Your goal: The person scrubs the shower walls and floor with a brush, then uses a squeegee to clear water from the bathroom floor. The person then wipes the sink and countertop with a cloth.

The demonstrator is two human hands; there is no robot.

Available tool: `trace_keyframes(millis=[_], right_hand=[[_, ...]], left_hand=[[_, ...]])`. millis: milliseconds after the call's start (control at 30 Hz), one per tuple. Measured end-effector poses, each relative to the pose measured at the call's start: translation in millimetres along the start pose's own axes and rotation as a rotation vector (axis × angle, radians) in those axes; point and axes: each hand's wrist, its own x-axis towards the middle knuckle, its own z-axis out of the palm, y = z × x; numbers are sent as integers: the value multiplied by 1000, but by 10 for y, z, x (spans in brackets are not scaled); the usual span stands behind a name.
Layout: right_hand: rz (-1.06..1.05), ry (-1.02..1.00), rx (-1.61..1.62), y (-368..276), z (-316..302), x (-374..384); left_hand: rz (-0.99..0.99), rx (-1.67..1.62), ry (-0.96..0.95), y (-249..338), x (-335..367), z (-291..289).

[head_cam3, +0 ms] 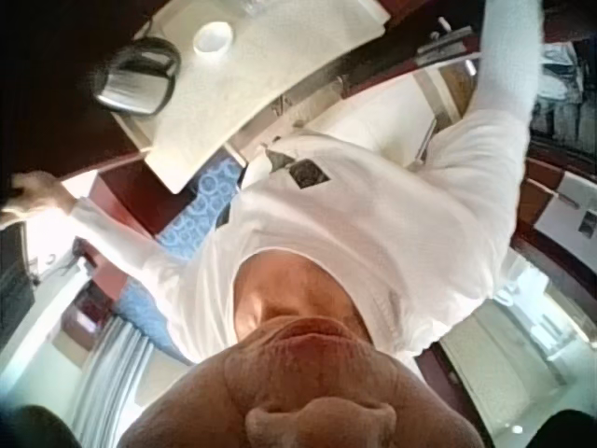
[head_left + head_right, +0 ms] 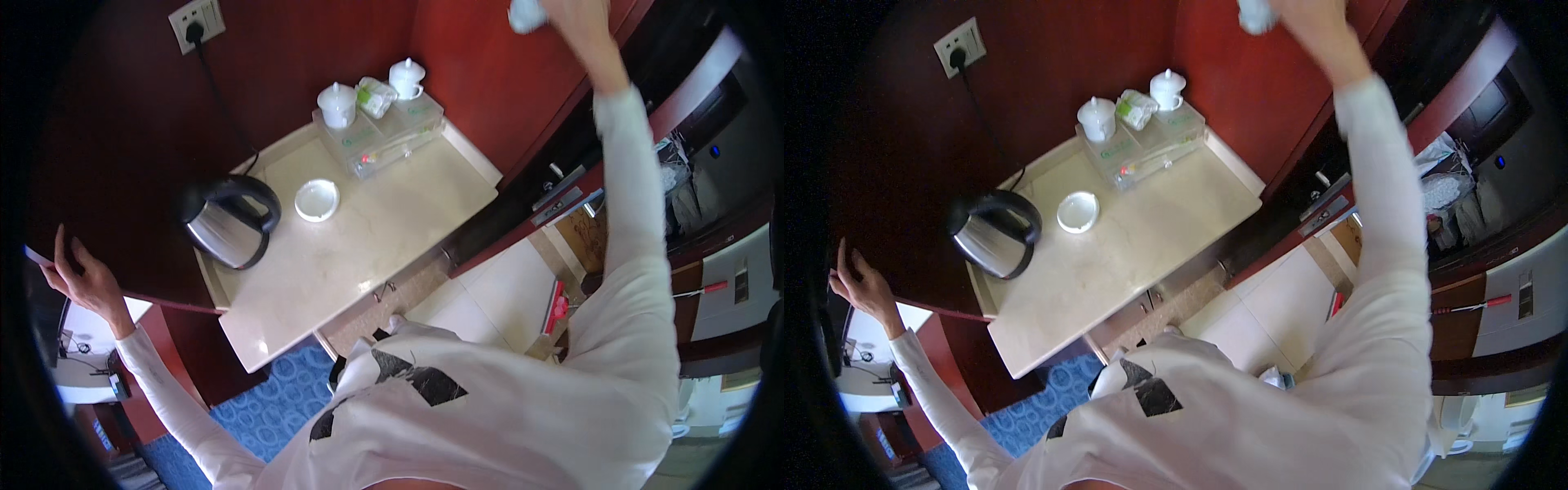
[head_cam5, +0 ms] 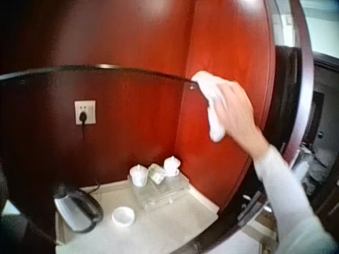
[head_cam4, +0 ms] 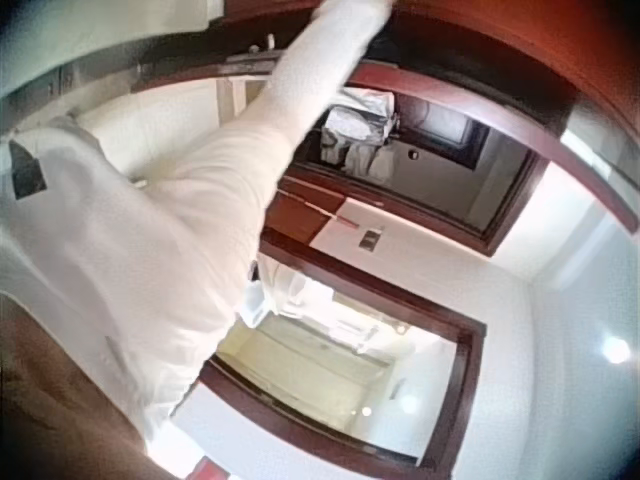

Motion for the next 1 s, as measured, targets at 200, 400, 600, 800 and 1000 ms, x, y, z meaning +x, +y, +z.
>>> trace_keyframes(millis=[200,400,600,800,1000], right_hand=[[518,-272,983,-2443,-800,-1420],[1033,-764,1470,-3513,-454,-2701],[963,-836,1485,-3804,-1006,-2472],[570,-709,1670,-4473,-2214,-1666],[140,-446,1719,-5060,-3218,-265]], left_hand=[[47,68,-25,-330,154,-604],[59,-67,58,-96,203,-311],[14,114,63,326,227,-488],[31,-77,49,224,248,-624],[-164,-382,-220,195,-408,-1560]])
